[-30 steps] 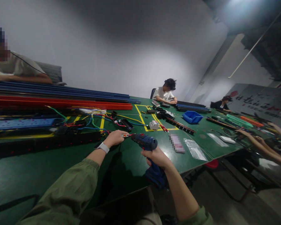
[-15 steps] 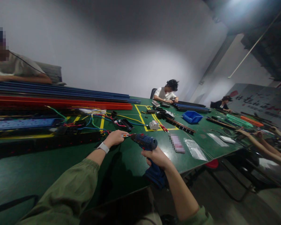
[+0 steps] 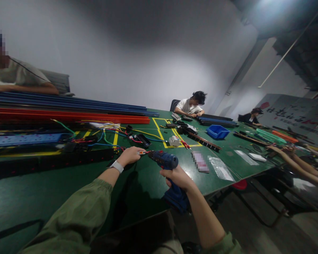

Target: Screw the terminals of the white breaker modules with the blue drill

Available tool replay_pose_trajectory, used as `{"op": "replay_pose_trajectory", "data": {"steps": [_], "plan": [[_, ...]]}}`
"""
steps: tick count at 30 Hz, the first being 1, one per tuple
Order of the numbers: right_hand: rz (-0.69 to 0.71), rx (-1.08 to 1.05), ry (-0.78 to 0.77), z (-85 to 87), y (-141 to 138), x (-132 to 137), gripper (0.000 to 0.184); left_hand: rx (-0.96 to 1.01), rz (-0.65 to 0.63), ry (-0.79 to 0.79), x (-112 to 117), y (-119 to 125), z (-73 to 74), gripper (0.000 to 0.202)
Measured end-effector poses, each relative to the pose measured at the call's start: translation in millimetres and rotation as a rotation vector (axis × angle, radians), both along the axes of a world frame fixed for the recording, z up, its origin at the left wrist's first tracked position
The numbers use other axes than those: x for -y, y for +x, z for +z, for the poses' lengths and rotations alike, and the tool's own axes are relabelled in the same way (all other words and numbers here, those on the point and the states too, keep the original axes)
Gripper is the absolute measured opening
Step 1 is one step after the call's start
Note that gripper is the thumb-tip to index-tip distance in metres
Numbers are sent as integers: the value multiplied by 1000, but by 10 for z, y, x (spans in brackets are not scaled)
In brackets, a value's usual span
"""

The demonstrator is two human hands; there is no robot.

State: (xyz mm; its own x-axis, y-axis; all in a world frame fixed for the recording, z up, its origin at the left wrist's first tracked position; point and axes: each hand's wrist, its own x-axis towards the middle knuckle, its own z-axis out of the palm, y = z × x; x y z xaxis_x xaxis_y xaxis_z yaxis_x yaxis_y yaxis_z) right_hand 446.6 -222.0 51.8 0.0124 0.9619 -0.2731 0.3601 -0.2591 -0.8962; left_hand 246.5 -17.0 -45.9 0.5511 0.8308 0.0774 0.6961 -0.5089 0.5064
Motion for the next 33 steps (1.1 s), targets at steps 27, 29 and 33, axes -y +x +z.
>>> {"op": "replay_pose_trajectory", "data": {"steps": [27,29,33], "plan": [[25,-7,30,-43,31,-19,14,-14,-20,39,-98,-1,-116,55],[19,-7,25,-34,26,-13,14,-15,-23,29,-96,-2,-112,55],[21,-3,18,-22,26,-10,12,-37,-3,21,-78,9,-89,54]]}}
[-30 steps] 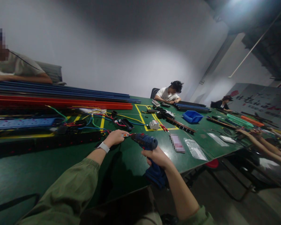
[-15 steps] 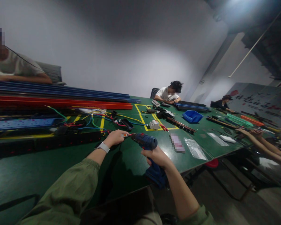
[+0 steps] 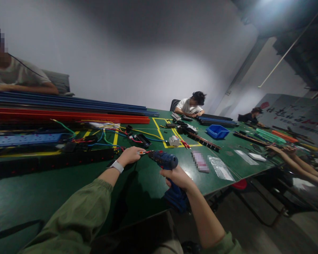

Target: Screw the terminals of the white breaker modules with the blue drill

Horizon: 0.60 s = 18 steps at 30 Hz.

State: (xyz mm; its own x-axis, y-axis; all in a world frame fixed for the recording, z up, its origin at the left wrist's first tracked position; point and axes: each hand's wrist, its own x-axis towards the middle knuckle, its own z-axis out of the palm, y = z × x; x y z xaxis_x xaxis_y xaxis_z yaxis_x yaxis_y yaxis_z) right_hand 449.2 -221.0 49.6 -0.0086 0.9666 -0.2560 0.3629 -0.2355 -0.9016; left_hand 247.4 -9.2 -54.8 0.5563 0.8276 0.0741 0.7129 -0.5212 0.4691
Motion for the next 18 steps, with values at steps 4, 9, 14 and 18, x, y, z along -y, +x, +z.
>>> {"op": "replay_pose_trajectory", "data": {"steps": [4,9,14,18], "plan": [[21,3,8,-7,12,-15,14,-13,12,-7,20,11,24,52],[35,8,54,-60,36,-2,16,-11,6,-7,24,13,36,52],[-25,-11,81,-113,84,118,18,-12,-3,-5,22,8,41,51],[-89,-18,133,-192,188,222,25,35,-36,-3,47,-11,66,47]]}}
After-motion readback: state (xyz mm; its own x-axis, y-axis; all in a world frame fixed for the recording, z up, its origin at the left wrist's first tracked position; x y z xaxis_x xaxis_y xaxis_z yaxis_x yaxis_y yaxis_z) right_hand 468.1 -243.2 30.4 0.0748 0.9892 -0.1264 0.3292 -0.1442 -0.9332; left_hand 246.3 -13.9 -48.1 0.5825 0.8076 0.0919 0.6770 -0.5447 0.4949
